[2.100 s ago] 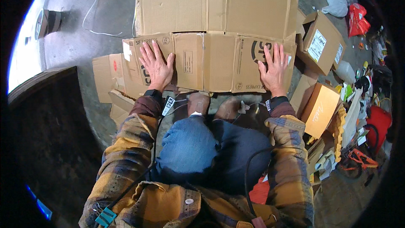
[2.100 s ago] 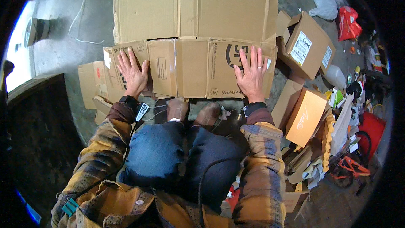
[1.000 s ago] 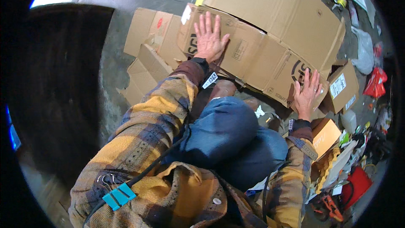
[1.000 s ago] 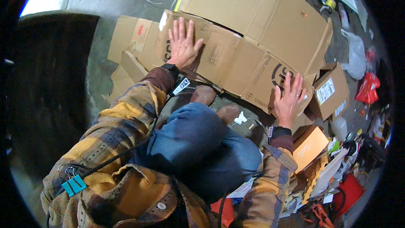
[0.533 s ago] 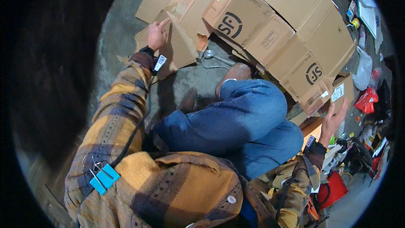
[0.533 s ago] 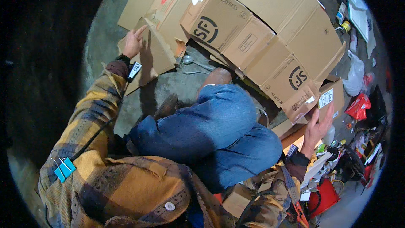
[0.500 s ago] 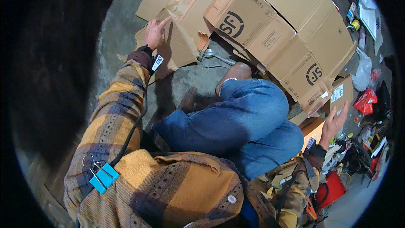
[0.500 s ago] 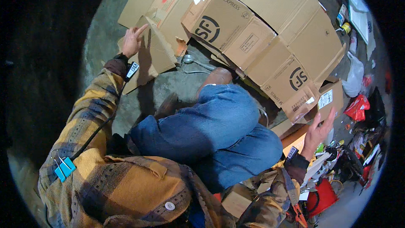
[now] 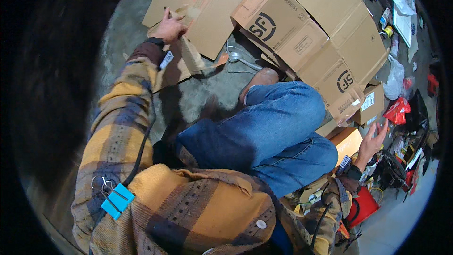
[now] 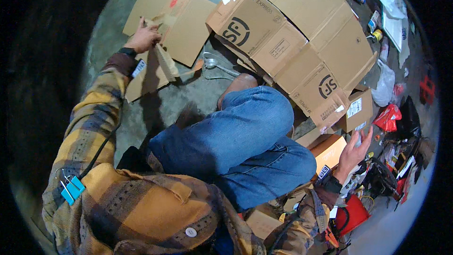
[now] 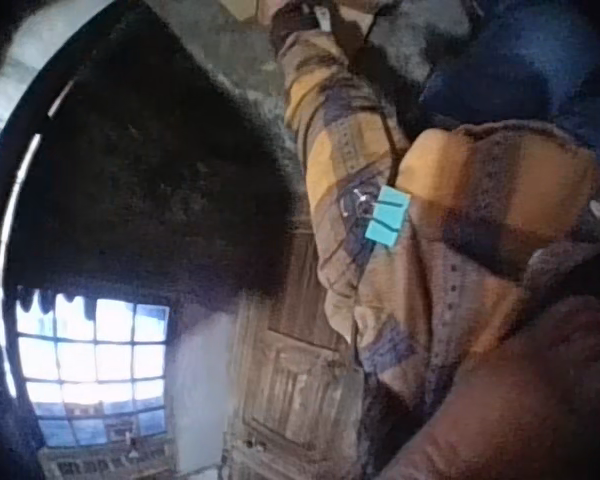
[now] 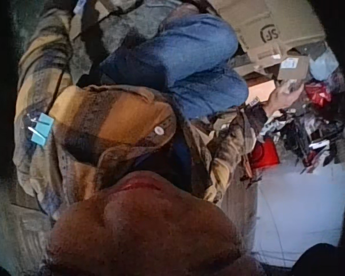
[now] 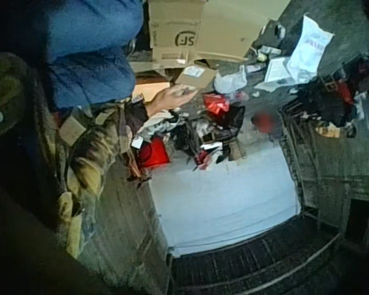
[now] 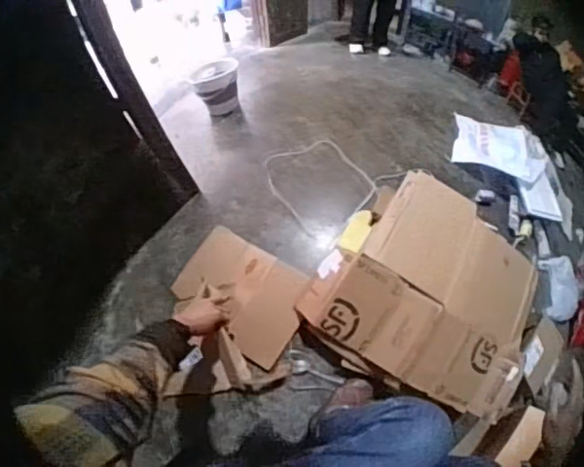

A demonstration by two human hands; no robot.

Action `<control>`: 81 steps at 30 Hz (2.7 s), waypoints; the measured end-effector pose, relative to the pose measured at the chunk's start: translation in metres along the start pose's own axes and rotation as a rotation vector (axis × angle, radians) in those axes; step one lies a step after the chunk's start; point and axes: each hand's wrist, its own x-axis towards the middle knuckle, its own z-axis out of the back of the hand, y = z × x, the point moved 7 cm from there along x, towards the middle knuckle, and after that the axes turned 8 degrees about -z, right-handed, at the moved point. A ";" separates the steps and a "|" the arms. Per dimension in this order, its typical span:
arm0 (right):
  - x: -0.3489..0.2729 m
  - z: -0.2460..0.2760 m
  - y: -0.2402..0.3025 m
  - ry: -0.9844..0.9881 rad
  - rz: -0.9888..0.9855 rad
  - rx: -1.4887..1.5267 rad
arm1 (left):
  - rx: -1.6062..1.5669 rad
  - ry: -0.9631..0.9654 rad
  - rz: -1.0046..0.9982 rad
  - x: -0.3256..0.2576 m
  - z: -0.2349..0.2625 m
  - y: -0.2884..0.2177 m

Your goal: The person sits on the floor and assembles a structure using cardboard boxes and yellow egg cartons. They flatten boxes, cut a small piece with scissors, and arrange the cartons on top of the cardboard base.

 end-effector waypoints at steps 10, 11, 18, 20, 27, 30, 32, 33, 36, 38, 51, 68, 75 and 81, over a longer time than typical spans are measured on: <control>0.015 -0.031 0.027 0.129 -0.088 0.389 | -0.589 -0.103 0.148 -0.150 0.072 0.061; 0.018 -0.035 0.035 0.195 -0.128 0.461 | -0.706 -0.050 0.242 -0.157 0.074 0.065; 0.007 -0.040 0.191 0.750 0.121 0.522 | -0.647 -0.303 0.138 -0.194 0.181 0.062; 0.002 -0.032 0.245 0.805 0.270 0.548 | -0.560 -0.373 0.106 -0.206 0.223 0.059; 0.022 0.001 0.406 0.421 0.697 0.761 | -0.482 -0.627 -0.228 -0.233 0.362 -0.002; 0.049 0.021 0.413 0.383 0.565 0.821 | -0.586 -0.696 -0.366 -0.231 0.396 -0.044; 0.064 0.035 0.403 0.455 0.474 1.002 | -0.749 -0.754 -0.403 -0.236 0.401 -0.065; 0.069 0.046 0.397 0.441 0.500 1.024 | -0.828 -0.798 -0.399 -0.238 0.403 -0.069; 0.079 0.082 0.367 0.398 0.593 1.156 | -0.981 -1.095 -0.526 -0.249 0.404 -0.064; 0.088 0.098 0.343 0.325 0.567 1.075 | -1.104 -1.204 -0.744 -0.249 0.397 -0.048; 0.112 0.131 0.269 0.219 0.506 0.969 | -1.148 -0.675 -0.250 -0.128 0.287 -0.044; 0.113 0.262 -0.074 -0.433 -0.141 0.471 | -1.118 -1.167 0.330 -0.136 0.232 0.070; 0.080 0.232 -0.115 -0.427 -0.254 0.521 | -0.078 -0.891 0.335 -0.071 0.354 -0.033; 0.061 0.221 -0.155 -0.423 -0.302 0.526 | 0.129 -0.540 0.294 0.014 0.414 -0.120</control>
